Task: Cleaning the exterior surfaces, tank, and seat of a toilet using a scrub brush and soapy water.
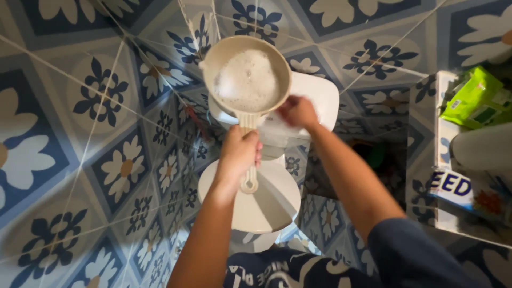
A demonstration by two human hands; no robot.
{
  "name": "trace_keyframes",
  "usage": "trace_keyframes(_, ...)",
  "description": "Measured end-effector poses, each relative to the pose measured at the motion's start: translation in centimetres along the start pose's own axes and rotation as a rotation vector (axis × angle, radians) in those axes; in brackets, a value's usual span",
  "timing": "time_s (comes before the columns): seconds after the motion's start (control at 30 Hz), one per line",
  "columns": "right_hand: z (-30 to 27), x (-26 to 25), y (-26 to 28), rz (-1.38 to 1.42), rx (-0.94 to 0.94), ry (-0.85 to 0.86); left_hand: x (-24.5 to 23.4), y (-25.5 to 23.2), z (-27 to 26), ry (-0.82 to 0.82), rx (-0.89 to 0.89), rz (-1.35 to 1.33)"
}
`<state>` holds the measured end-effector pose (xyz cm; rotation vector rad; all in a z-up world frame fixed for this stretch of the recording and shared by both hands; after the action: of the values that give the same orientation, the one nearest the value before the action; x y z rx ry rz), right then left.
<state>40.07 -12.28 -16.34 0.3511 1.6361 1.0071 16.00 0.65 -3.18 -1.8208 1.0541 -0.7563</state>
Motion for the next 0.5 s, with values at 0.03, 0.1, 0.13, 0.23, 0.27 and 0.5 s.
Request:
trace_keyframes(0.03,0.1,-0.7,-0.6,0.003,0.005,0.002,-1.1,0.5,-0.4,-0.001,-0.005,0.004)
trace_keyframes(0.1,0.6,-4.2,-3.4,0.152,0.19,-0.219,-3.2,1.0,-1.0,0.008,0.012,-0.022)
trace_keyframes(0.13,0.1,-3.1,-2.4,0.152,0.193,-0.219,-3.8,0.3,-2.0,0.01,0.009,-0.021)
trace_keyframes(0.23,-1.5,-1.0,0.6,0.087,0.207,-0.279,-6.0,0.2,-4.3,0.009,-0.082,0.022)
trace_keyframes(0.27,-1.6,0.4,2.9,0.011,0.121,-0.185,-7.2,0.5,-4.6,0.015,-0.077,0.021)
trace_keyframes(0.5,-2.1,-6.3,-3.9,0.067,0.234,-0.51,-16.4,4.5,-5.3,0.004,-0.235,0.179)
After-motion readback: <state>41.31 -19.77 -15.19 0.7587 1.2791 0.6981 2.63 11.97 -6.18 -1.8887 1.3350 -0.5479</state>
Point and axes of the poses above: each hand's wrist, its own z-axis towards the middle knuckle, its own x-axis out of the palm, y = z × x, the point moved 9 cm from there along z, towards the middle knuckle
